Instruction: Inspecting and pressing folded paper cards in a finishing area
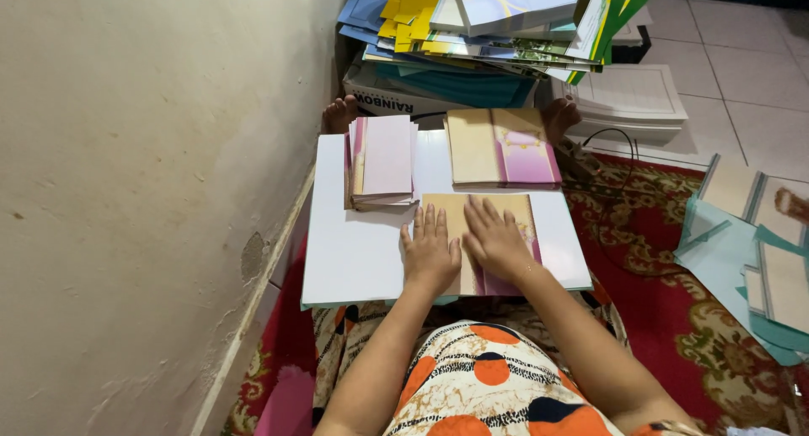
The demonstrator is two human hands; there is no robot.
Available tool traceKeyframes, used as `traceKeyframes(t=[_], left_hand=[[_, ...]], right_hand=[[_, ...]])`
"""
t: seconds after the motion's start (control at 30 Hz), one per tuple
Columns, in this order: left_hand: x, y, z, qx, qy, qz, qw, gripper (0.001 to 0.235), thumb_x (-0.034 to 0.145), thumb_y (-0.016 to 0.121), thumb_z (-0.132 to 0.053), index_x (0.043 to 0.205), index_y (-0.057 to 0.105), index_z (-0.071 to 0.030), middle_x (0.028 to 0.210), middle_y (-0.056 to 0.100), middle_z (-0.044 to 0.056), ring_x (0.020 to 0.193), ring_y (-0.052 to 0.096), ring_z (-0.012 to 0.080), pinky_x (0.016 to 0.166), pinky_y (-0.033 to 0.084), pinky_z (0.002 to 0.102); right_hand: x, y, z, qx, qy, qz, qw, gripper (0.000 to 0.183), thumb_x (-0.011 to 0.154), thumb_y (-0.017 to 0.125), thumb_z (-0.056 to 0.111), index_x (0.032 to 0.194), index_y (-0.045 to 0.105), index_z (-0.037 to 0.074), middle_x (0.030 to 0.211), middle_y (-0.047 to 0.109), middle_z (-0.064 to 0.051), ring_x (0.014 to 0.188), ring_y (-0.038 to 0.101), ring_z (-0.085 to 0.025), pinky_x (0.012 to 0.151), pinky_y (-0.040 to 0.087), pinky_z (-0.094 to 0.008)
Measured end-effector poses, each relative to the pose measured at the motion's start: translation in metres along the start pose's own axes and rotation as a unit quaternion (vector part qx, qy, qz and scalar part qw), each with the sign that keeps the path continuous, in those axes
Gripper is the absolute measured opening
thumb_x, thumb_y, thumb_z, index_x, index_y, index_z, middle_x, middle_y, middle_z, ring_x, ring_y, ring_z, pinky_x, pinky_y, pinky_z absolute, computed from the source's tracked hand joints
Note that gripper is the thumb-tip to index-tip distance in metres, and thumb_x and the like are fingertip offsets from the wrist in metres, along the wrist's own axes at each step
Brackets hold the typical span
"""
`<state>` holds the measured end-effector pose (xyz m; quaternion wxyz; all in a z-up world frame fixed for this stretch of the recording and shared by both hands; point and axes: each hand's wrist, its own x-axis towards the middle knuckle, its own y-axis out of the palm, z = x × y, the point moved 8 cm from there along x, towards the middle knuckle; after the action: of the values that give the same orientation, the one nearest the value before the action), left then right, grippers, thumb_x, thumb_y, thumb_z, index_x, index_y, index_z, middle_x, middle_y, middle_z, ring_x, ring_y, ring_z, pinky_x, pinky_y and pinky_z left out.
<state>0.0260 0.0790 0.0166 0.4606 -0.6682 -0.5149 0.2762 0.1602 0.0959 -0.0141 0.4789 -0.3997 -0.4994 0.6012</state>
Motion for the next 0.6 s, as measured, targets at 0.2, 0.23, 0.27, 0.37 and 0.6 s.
traceKeyframes(t=[0.2, 0.23, 0.27, 0.37, 0.6], left_hand=[[0.003, 0.002, 0.000, 0.003, 0.001, 0.001, 1.000, 0.067, 0.097, 0.042, -0.035, 0.155, 0.035, -0.002, 0.163, 0.030, 0.026, 0.154, 0.018, 0.0399, 0.115, 0.013, 0.063], [0.005, 0.003, 0.000, 0.003, 0.001, -0.001, 1.000, 0.067, 0.097, 0.042, -0.035, 0.155, 0.035, -0.002, 0.163, 0.030, 0.026, 0.154, 0.018, 0.0399, 0.115, 0.013, 0.063], [0.005, 0.006, 0.000, 0.008, 0.001, 0.005, 1.000, 0.067, 0.097, 0.042, -0.036, 0.155, 0.035, -0.002, 0.163, 0.029, 0.025, 0.154, 0.017, 0.0397, 0.115, 0.012, 0.063], [0.003, 0.005, 0.000, 0.012, 0.001, 0.014, 1.000, 0.068, 0.097, 0.041, -0.036, 0.156, 0.034, -0.002, 0.164, 0.027, 0.024, 0.155, 0.015, 0.0390, 0.115, 0.011, 0.063], [-0.001, -0.003, -0.003, 0.011, -0.001, 0.018, 1.000, 0.069, 0.097, 0.042, -0.038, 0.156, 0.034, -0.003, 0.164, 0.028, 0.024, 0.155, 0.016, 0.0388, 0.115, 0.013, 0.062]], right_hand=[[-0.083, 0.007, 0.019, -0.107, -0.104, -0.067, 0.987, 0.063, 0.105, 0.030, 0.054, 0.163, 0.027, 0.027, 0.163, 0.036, 0.000, 0.150, 0.029, -0.022, 0.114, 0.017, -0.042], [-0.073, -0.003, 0.020, -0.108, -0.104, -0.069, 0.986, 0.063, 0.105, 0.030, 0.054, 0.163, 0.027, 0.027, 0.163, 0.036, 0.000, 0.150, 0.029, -0.022, 0.114, 0.017, -0.042], [-0.063, -0.004, 0.016, -0.078, -0.080, -0.018, 0.994, 0.063, 0.106, 0.029, 0.052, 0.164, 0.022, 0.027, 0.165, 0.031, -0.001, 0.151, 0.026, -0.025, 0.116, 0.018, -0.049], [-0.024, -0.010, 0.003, -0.007, -0.018, 0.031, 0.999, 0.064, 0.106, 0.026, 0.052, 0.164, 0.019, 0.026, 0.168, 0.024, -0.003, 0.153, 0.020, -0.027, 0.119, 0.016, -0.056], [-0.022, -0.011, 0.020, -0.014, -0.016, 0.015, 1.000, 0.063, 0.107, 0.031, 0.048, 0.161, 0.029, 0.016, 0.167, 0.027, -0.011, 0.154, 0.022, -0.032, 0.118, 0.021, -0.057]])
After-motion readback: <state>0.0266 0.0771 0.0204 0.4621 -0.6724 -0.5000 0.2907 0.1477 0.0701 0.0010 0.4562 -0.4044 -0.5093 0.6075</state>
